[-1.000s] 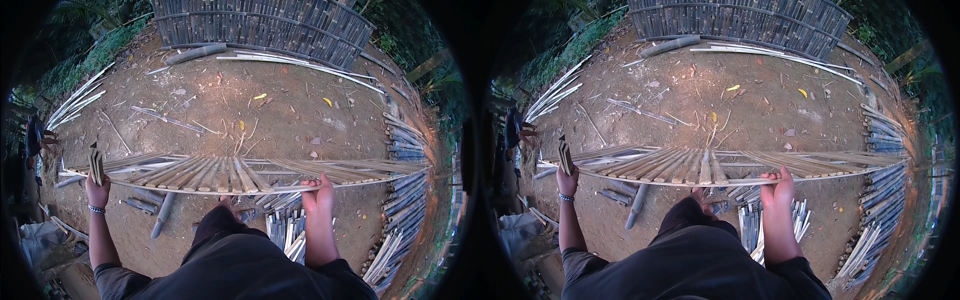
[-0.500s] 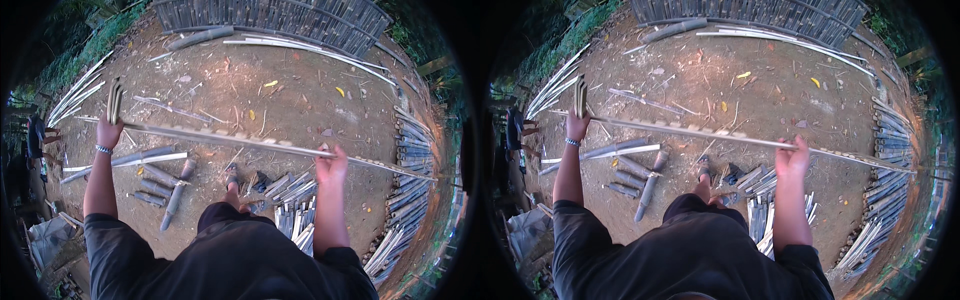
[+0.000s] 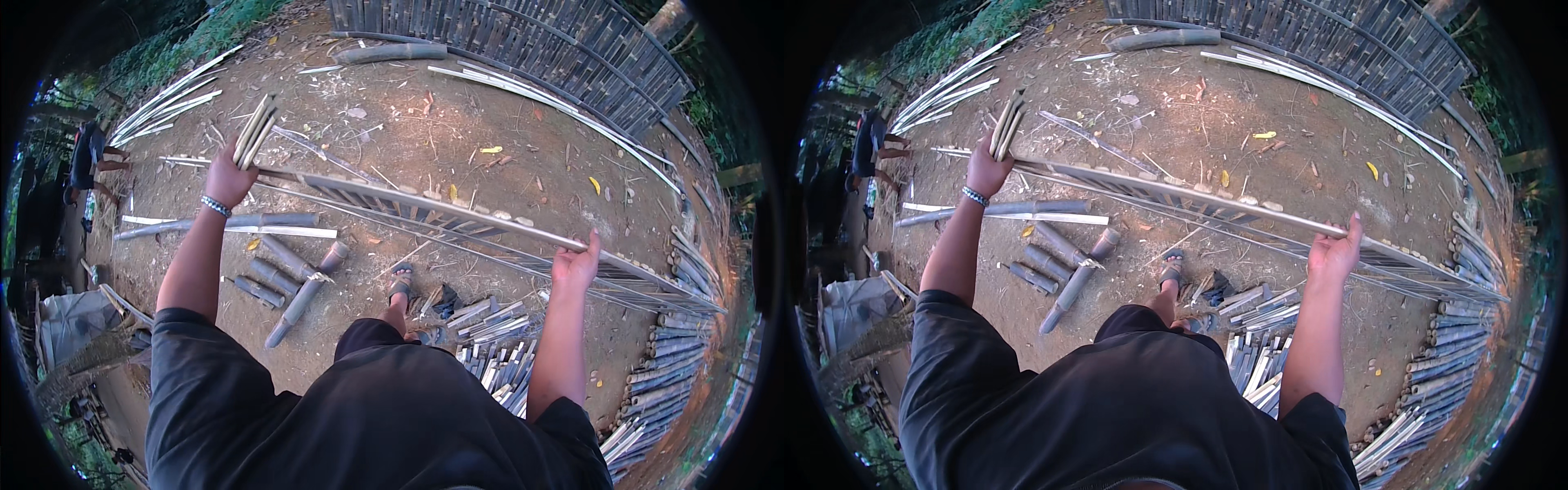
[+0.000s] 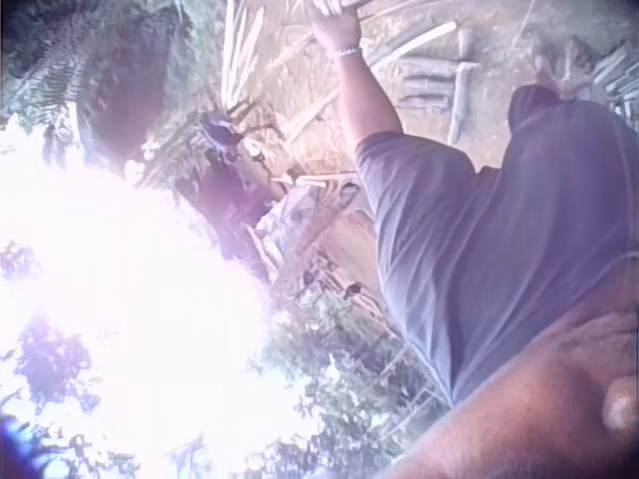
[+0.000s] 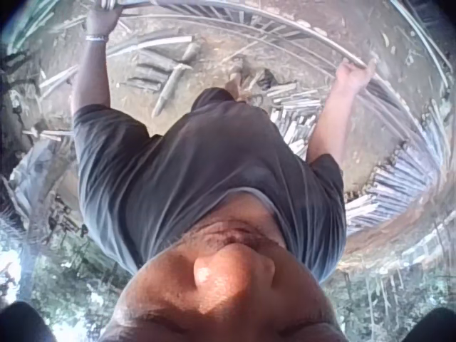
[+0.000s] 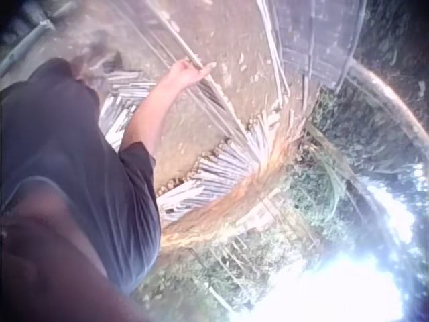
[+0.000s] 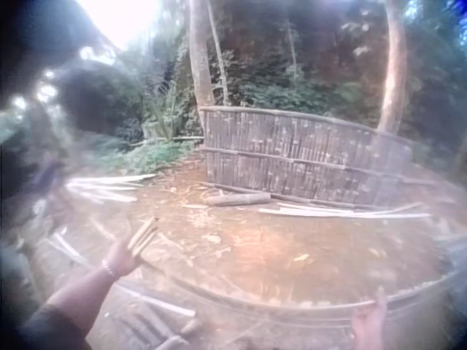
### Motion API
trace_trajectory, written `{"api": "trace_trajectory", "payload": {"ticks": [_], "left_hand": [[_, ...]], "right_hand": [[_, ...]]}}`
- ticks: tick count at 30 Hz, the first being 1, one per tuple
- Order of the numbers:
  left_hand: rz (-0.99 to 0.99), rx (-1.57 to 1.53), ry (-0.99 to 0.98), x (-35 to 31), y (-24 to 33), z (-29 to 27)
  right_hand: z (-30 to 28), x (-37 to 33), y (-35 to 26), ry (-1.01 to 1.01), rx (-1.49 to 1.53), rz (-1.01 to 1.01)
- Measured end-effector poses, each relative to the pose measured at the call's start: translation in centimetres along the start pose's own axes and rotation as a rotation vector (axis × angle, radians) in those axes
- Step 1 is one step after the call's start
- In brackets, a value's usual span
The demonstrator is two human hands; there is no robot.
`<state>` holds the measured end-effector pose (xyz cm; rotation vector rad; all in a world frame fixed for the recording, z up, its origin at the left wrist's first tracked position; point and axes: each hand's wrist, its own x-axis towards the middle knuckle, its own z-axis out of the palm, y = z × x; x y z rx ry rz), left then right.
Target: The person weaves bamboo strips into a large frame on the ground, picking up strips from a pile and slotting them through the frame members by hand.
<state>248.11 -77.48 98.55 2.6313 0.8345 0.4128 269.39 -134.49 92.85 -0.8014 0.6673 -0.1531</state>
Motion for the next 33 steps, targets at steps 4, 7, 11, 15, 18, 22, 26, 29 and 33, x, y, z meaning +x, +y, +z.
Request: {"api": "trace_trajectory", "payload": {"ticks": [4, 7, 11, 15, 18, 22, 26, 29, 33], "left_hand": [[0.01, -0.016, 0.083, -5.8, -2.4, -0.6], [-0.021, 0.01, 0.115, -9.6, -2.3, -1.4], [-0.102, 0.017, 0.047, -13.7, -2.8, -2.6], [-0.02, -0.009, 0.058, -16.6, -4.6, -1.9], [-0.095, -0.024, 0.069, -14.5, -3.2, -1.1], [-0.021, -0.015, 0.117, -9.6, 0.1, -0.5], [-0.009, 0.036, 0.095, -4.0, 0.6, 1.1], [0.066, 0.015, 0.127, -0.9, 1.8, 2.4], [0.121, 0.052, 0.183, 3.6, 1.0, 4.7]], "right_hand": [[-2.3, -1.6, 0.5, 0.076, -0.082, 0.049], [-5.2, -3.0, -0.2, 0.052, -0.105, 0.067], [-7.9, -6.4, -1.0, 0.081, -0.141, 0.071], [-10.1, -6.0, -2.3, 0.074, -0.139, 0.097], [-10.0, -4.5, -2.3, 0.036, -0.127, 0.083], [-7.0, -3.3, -2.5, -0.045, -0.031, 0.106], [-5.9, -2.9, -2.9, -0.128, 0.073, 0.153], [-6.1, -0.2, -2.8, -0.315, 0.021, 0.156], [-3.2, 1.6, -2.8, -0.282, -0.157, 0.171]]}}
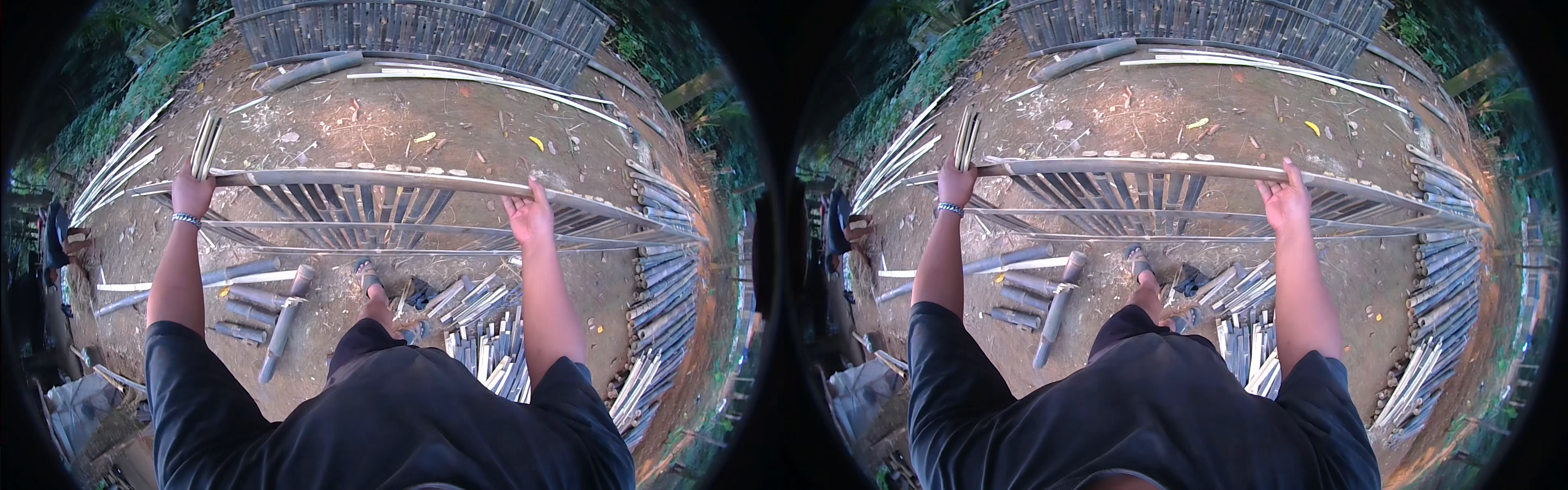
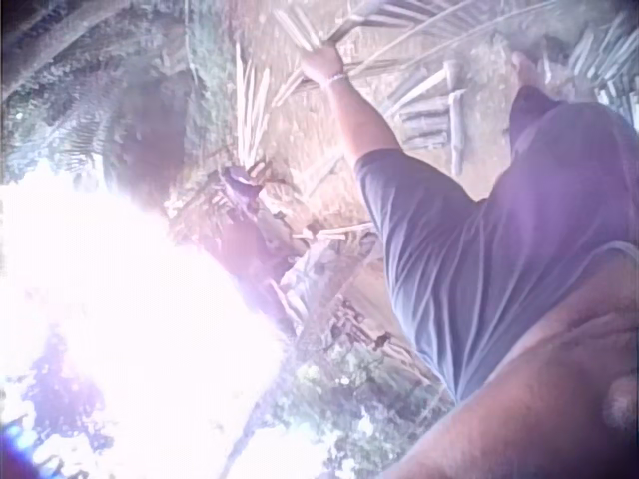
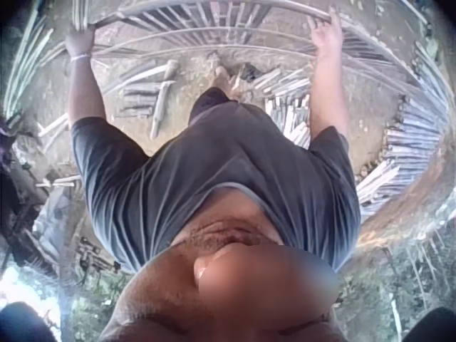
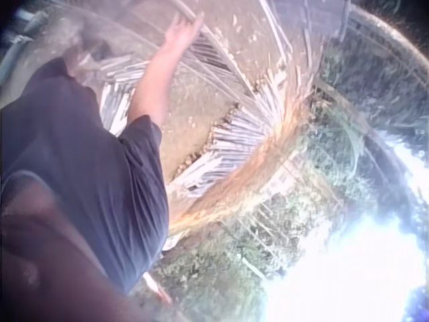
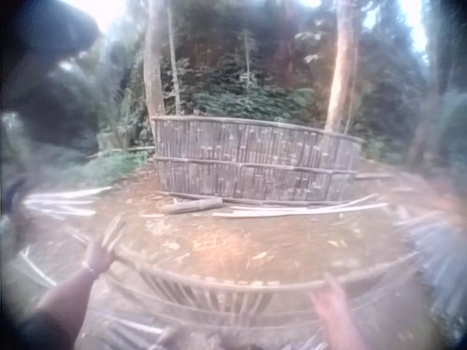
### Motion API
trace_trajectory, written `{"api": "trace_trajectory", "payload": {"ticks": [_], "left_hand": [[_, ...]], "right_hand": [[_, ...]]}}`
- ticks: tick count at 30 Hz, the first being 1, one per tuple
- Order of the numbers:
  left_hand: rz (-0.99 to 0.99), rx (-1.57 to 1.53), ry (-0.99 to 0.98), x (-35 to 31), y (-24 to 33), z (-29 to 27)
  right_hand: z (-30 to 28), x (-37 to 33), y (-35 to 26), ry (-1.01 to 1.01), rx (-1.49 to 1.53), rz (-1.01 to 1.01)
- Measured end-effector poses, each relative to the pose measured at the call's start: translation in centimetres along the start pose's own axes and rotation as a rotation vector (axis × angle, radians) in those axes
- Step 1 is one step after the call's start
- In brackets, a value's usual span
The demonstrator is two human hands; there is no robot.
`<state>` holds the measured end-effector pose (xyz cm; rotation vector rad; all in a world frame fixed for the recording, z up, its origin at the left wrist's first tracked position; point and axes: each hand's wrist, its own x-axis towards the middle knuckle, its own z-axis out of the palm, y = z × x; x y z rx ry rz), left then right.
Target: The person weaves bamboo strips into a large frame on the ground, picking up strips from a pile and slotting them through the frame members by hand.
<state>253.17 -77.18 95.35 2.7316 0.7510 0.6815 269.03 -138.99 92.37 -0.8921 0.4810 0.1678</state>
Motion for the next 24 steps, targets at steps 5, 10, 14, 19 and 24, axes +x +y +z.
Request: {"api": "trace_trajectory", "payload": {"ticks": [5, 10, 14, 19, 24], "left_hand": [[-0.006, -0.049, 0.068, 4.7, -0.1, 3.6], [-0.035, -0.058, -0.04, 8.3, -0.1, 6.0], [-0.035, -0.045, -0.07, 9.2, 2.6, 5.9], [0.007, -0.002, 0.04, 11.0, 1.2, 8.6], [-0.042, -0.033, -0.01, 12.6, 1.5, 9.6]], "right_hand": [[4.0, 5.1, -1.3, 0.046, -0.129, 0.021], [7.4, 11.1, -1.5, 0.019, -0.143, 0.011], [9.4, 14.8, -1.4, 0.035, -0.138, 0.018], [10.6, 18.2, -1.1, 0.053, -0.124, 0.039], [10.9, 19.3, -0.8, 0.051, -0.104, 0.027]]}}
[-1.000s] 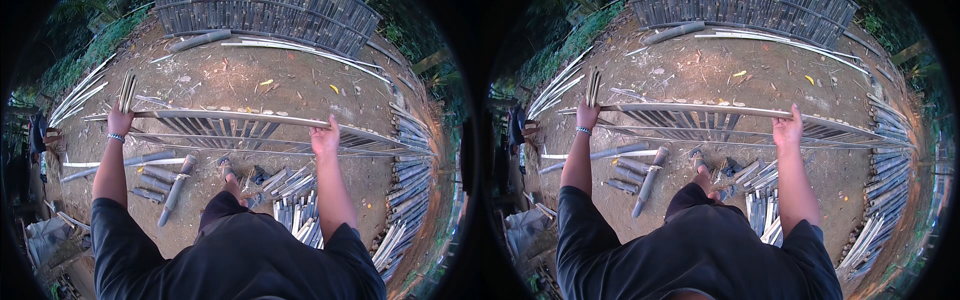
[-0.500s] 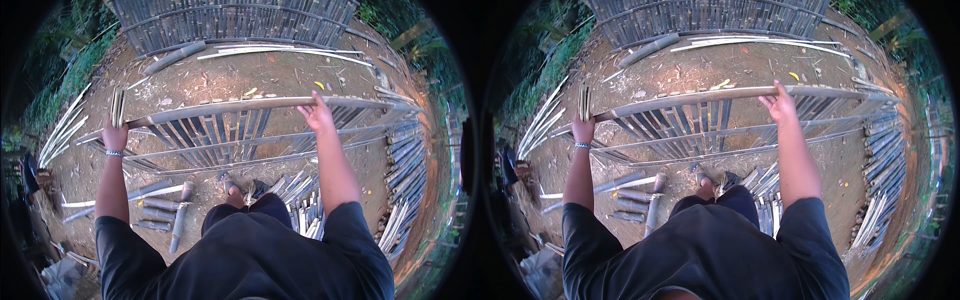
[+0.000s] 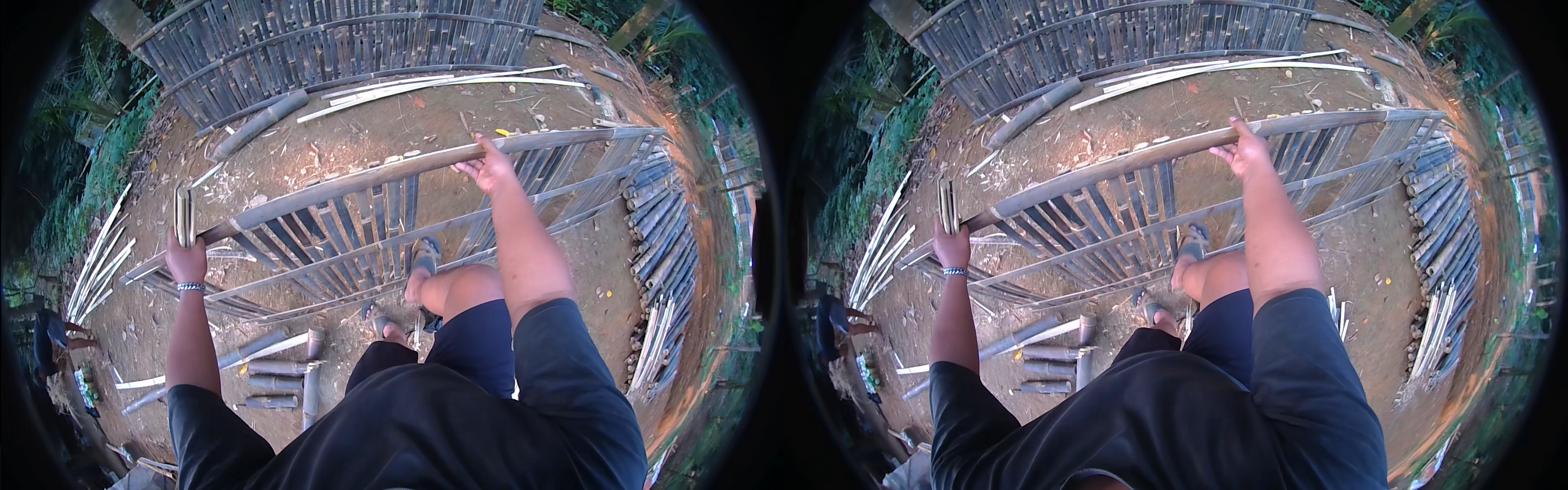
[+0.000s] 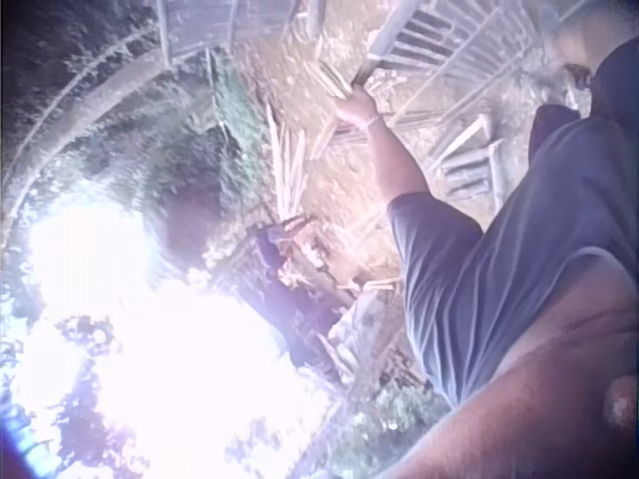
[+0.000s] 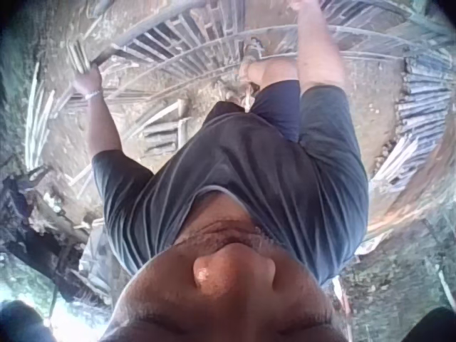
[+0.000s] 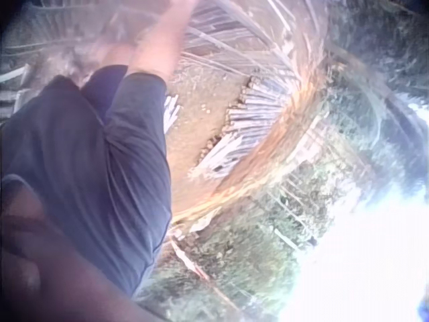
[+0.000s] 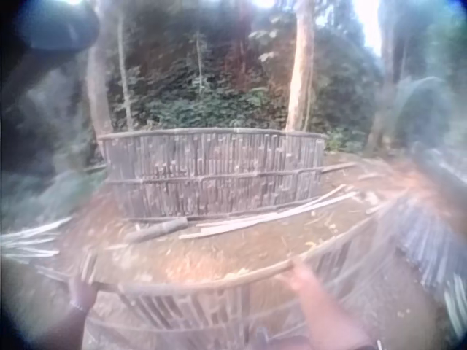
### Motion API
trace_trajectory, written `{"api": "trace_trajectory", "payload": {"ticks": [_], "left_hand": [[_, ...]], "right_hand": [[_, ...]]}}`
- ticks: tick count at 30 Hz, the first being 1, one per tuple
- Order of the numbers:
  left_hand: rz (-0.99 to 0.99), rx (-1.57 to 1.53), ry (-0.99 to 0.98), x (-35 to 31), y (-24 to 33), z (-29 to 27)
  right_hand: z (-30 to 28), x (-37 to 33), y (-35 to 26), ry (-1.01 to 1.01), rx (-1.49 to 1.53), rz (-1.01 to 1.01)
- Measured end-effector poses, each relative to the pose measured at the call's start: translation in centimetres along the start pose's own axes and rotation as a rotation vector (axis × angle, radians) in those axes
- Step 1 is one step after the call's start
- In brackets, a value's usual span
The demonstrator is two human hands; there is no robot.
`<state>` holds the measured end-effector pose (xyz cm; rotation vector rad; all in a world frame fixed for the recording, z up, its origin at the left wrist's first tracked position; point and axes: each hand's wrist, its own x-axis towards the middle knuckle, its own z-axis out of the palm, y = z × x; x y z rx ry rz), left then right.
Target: The person weaves bamboo strips into a large frame on the ground, picking up strips from a pile and slotting them through the frame members by hand.
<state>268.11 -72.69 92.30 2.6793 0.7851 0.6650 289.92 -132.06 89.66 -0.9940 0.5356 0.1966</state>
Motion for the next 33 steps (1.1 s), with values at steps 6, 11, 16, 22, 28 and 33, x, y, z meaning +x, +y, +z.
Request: {"api": "trace_trajectory", "payload": {"ticks": [6, 11, 16, 22, 28, 33], "left_hand": [[-0.013, -0.173, 0.13, 2.8, 0.4, 1.7], [-0.06, -0.5, 0.223, 2.2, 1.8, 1.7], [-0.039, -0.283, 0.143, -4.7, 5.6, 2.9], [-0.216, -0.487, -0.204, -11.5, 7.3, 8.3], [-0.38, -0.433, -0.266, -7.8, 11.7, 17.6], [-0.496, -0.277, -0.42, 1.8, 22.4, 23.6]], "right_hand": [[1.1, 1.1, 0.5, 0.063, 0.0, -0.016], [2.5, 3.7, 0.8, 0.065, -0.016, 0.018], [4.5, 9.3, 0.3, 0.037, -0.042, 0.031], [8.9, 19.2, 1.4, 0.111, -0.034, 0.13], [11.8, 33.5, 6.0, 0.253, 0.007, 0.164], [14.7, 41.8, 7.8, 0.327, -0.066, 0.295]]}}
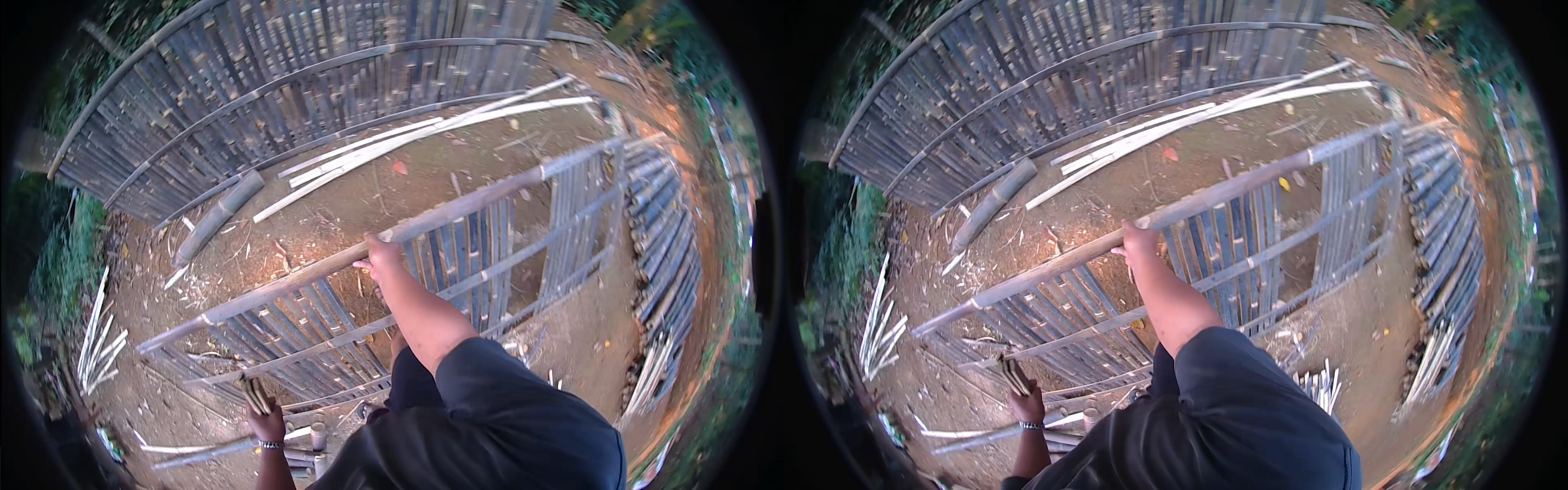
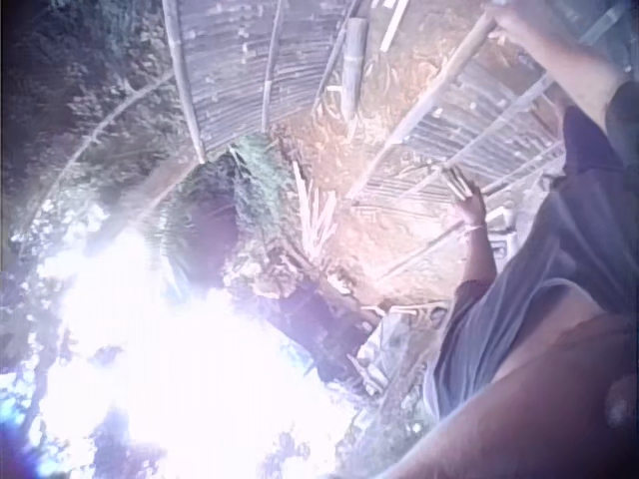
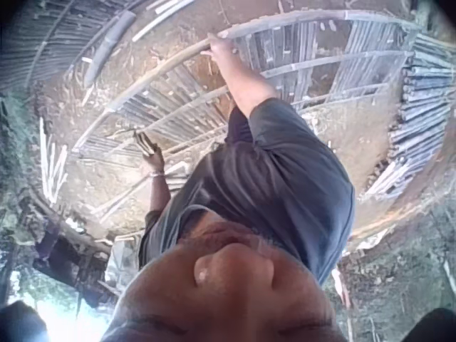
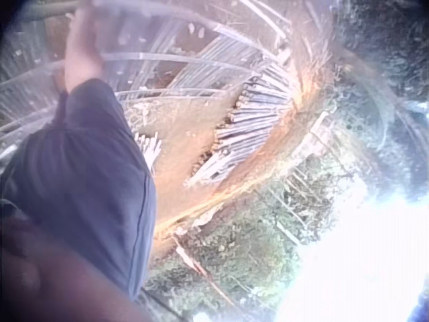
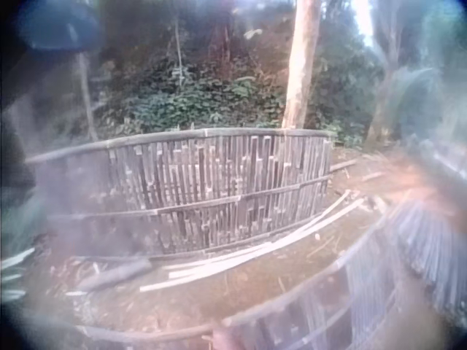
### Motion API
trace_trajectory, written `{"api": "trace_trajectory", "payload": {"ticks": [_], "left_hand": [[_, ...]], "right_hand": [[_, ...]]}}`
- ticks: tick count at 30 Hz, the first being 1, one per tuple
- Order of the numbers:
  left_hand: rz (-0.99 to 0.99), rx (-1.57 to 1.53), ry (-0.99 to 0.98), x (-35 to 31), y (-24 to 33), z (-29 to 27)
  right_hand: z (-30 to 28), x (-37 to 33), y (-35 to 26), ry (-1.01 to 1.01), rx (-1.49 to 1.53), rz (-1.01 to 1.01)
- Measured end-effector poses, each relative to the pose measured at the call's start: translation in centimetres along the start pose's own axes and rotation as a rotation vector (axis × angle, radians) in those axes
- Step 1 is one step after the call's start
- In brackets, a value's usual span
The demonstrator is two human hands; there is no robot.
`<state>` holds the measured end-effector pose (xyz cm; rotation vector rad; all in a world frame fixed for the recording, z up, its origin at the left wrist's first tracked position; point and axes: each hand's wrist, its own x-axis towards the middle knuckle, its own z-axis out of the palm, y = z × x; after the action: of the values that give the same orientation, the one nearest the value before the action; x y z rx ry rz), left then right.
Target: The person weaves bamboo strips into a large frame on the ground, picking up strips from a pile and slotting them through the frame members by hand.
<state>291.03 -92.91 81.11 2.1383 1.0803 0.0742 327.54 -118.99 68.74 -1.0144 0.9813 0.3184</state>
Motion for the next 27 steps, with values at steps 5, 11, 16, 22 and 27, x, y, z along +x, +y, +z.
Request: {"api": "trace_trajectory", "payload": {"ticks": [5, 11, 16, 22, 27], "left_hand": [[0.066, -0.09, -0.137, 5.8, 2.4, 6.8], [-0.15, -0.205, -0.175, 5.9, 0.9, 15.7], [-0.267, 0.029, -0.341, 2.0, -7.5, 20.6], [-0.44, 0.052, -0.434, 1.6, -7.7, 24.6], [-0.483, 0.117, -0.415, 0.4, -11.2, 27.1]], "right_hand": [[4.5, 7.0, -0.3, 0.048, -0.072, 0.123], [7.8, 19.8, 3.6, 0.029, -0.159, 0.155], [10.0, 28.7, 7.0, 0.034, -0.182, 0.144], [8.0, 39.2, 10.5, -0.157, -0.055, 0.194], [8.7, 42.1, 12.5, -0.195, -0.018, 0.252]]}}
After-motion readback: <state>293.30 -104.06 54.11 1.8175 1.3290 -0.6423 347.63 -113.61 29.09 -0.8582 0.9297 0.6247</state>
